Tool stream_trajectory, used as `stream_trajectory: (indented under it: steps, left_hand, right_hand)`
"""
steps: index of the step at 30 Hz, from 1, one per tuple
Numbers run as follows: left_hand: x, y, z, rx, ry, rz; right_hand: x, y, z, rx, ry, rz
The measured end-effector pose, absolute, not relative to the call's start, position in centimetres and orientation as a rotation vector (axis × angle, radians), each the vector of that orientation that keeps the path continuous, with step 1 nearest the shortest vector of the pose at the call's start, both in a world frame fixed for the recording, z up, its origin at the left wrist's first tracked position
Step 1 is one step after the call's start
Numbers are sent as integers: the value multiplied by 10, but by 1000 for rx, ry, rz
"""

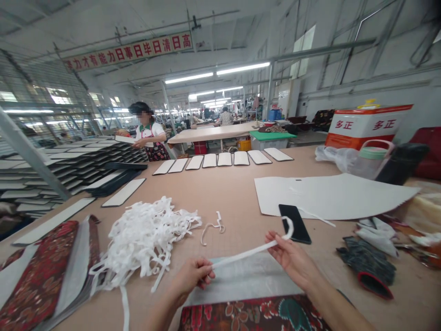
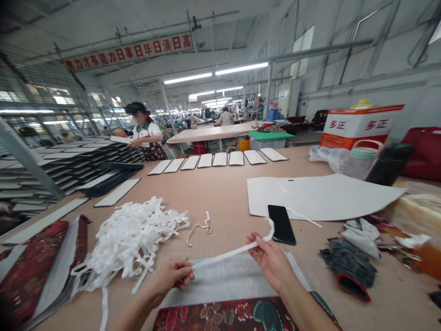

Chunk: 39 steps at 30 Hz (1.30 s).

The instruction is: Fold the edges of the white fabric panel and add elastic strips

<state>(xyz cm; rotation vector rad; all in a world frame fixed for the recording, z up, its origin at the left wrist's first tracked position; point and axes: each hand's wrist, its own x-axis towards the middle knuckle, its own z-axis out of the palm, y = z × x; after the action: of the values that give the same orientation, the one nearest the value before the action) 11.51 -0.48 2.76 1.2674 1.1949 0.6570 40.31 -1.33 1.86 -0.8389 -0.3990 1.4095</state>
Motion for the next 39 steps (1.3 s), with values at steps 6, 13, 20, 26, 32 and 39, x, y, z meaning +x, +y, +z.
stream_trajectory:
  steps: [6,13,20,26,32,39]
  left_hand:
    - [82,1,6,1557,1517,682]
    - [81,16,-12,1725,1683,820]
    - [84,21,-22,1877,1759,778]
    - [90,20,-15,1958,1855,600]
    - [103,10,1,2171,1980,378]
    - [119,-2,8,2791,1808,-91]
  right_hand:
    - [418,-15,-25,-1448,-1099,1210]
    - [418,-3,-38,-1649,-1699,647]
    - [420,5,-49,-1741,-1697,619]
    - [419,5,-50,-1749,-1724,545]
    - [416,6,-45,-1823,-1763,475]
    - [411,9,-31,-1908,-1671,479]
